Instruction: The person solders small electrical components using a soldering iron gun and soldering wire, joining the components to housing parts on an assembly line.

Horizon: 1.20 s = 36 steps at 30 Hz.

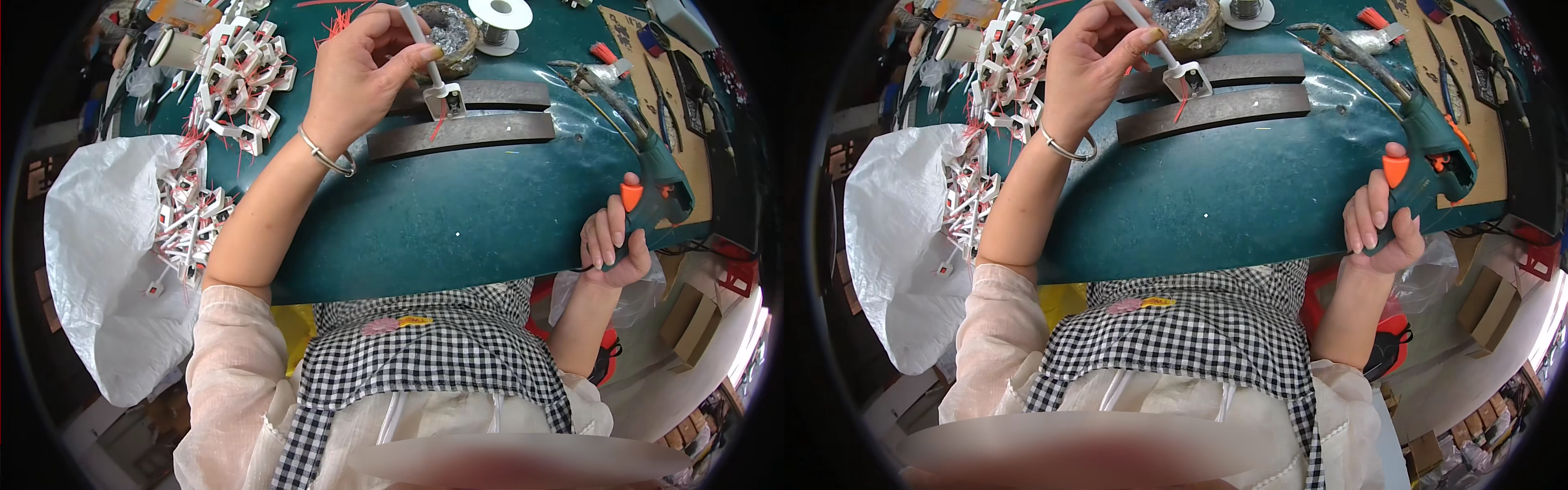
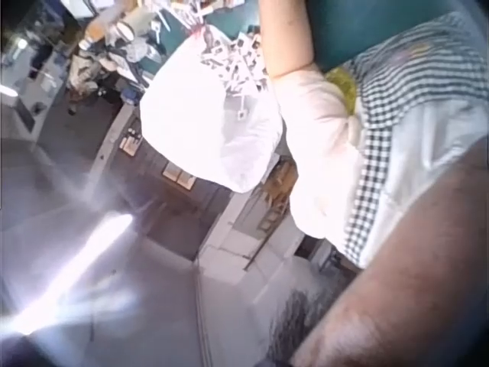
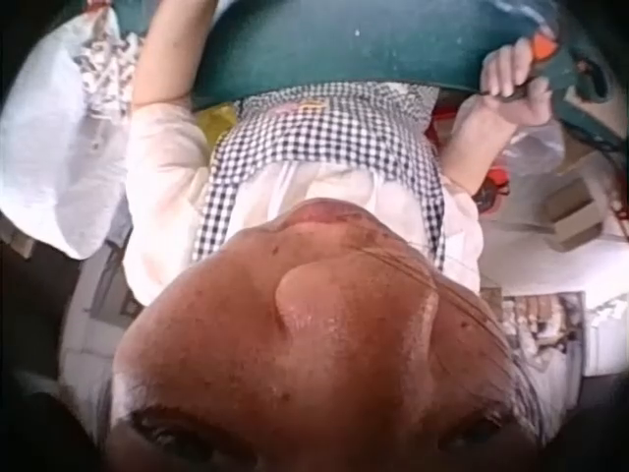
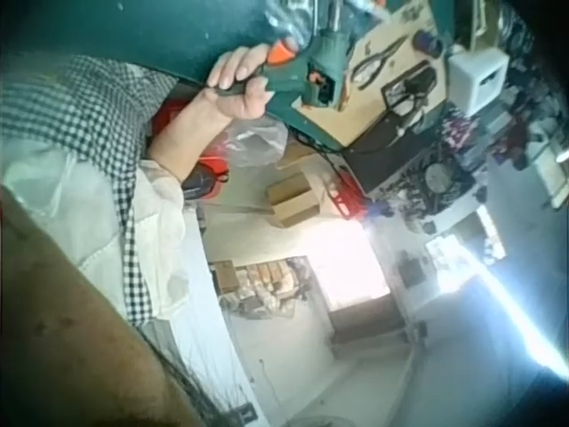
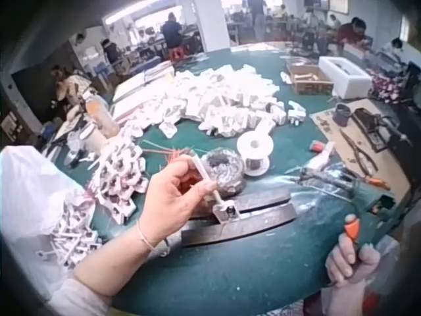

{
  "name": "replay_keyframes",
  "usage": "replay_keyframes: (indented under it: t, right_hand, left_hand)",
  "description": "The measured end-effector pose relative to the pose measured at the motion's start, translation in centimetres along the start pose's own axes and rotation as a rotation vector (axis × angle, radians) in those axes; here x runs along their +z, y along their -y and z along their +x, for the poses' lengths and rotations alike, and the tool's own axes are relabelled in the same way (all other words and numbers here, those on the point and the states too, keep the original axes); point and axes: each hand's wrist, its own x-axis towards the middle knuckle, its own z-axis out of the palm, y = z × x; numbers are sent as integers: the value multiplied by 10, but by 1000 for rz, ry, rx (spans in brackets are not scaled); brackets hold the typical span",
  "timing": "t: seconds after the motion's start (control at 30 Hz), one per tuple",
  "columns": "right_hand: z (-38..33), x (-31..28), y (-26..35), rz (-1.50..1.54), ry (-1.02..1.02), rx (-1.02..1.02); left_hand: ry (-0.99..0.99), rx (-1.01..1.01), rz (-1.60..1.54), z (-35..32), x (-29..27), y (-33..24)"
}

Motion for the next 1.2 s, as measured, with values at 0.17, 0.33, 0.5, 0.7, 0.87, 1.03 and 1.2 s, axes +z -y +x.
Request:
replay_keyframes:
  t: [0.17, 0.33, 0.5, 0.7, 0.87, 1.03, 1.2]
  right_hand:
    - [1, 1, 1, 11, -29, -2]
    - [1, 5, 0, 20, -44, -11]
    - [2, 5, 1, 17, -36, -9]
    - [1, 4, 1, 11, -42, -5]
    - [2, 5, 1, 0, -58, 3]
    - [2, 6, 0, -8, -50, 11]
    - [-1, 12, 0, -101, -35, 7]
  left_hand:
    - [-108, 281, 492, -6, 0, 9]
    - [31, 314, 716, -37, -2, 8]
    - [76, 259, 713, -50, 8, 15]
    - [117, 212, 617, -46, 1, 16]
    - [-73, 135, 428, -45, 4, 14]
    - [-62, -151, -214, -38, 16, 14]
    - [-26, -265, -446, -34, 18, 11]
